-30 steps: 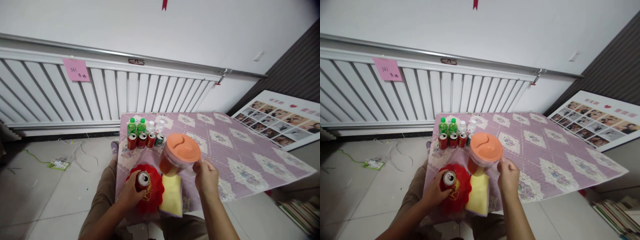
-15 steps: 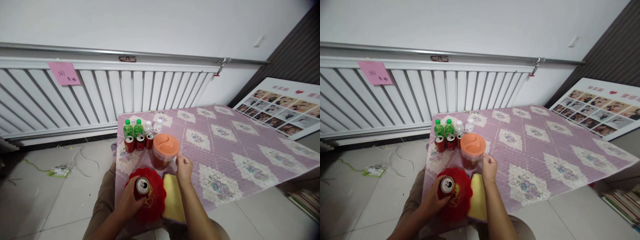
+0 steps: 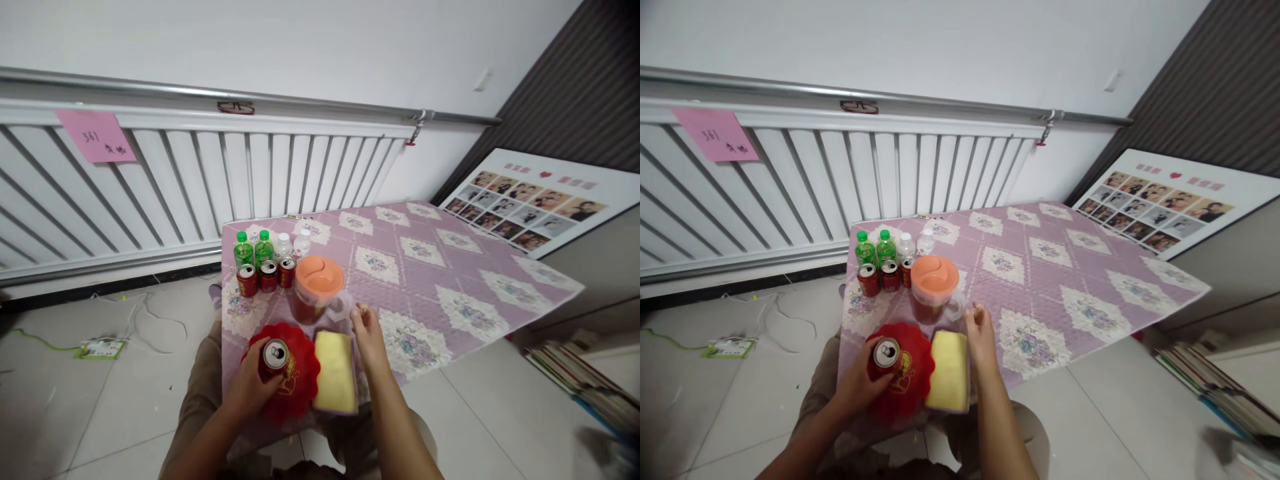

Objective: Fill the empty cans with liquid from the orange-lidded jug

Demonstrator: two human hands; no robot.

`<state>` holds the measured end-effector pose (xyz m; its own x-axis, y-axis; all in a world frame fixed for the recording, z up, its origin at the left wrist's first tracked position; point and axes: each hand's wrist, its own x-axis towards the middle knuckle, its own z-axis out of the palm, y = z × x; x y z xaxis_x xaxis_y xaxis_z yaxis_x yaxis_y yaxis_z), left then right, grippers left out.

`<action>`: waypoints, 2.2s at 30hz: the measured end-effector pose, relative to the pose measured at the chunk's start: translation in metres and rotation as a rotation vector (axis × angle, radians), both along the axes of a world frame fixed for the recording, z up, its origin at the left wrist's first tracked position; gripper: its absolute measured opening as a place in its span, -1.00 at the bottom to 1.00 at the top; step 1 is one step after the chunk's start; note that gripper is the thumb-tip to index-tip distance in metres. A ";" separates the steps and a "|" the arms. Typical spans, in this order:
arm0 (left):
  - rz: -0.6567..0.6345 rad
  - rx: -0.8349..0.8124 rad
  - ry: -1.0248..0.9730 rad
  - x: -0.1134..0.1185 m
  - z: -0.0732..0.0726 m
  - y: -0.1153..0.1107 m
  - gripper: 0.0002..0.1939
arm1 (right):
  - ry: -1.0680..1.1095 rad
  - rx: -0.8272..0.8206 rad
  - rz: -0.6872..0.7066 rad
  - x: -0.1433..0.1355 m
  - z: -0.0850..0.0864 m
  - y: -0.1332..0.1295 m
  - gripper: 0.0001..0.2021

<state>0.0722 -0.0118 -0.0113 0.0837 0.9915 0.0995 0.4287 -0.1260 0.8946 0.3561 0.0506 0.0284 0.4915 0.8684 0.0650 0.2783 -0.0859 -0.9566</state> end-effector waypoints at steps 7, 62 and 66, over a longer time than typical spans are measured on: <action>-0.019 0.012 -0.005 -0.002 -0.001 0.001 -0.30 | -0.050 -0.238 0.012 -0.012 -0.037 -0.070 -0.34; -0.031 -0.030 0.086 -0.002 0.019 0.000 -0.30 | -0.952 0.169 1.289 -0.111 0.101 -0.006 -0.79; -0.038 -0.025 0.084 -0.002 0.017 0.000 -0.30 | -1.020 0.096 1.256 -0.109 0.105 -0.015 -0.81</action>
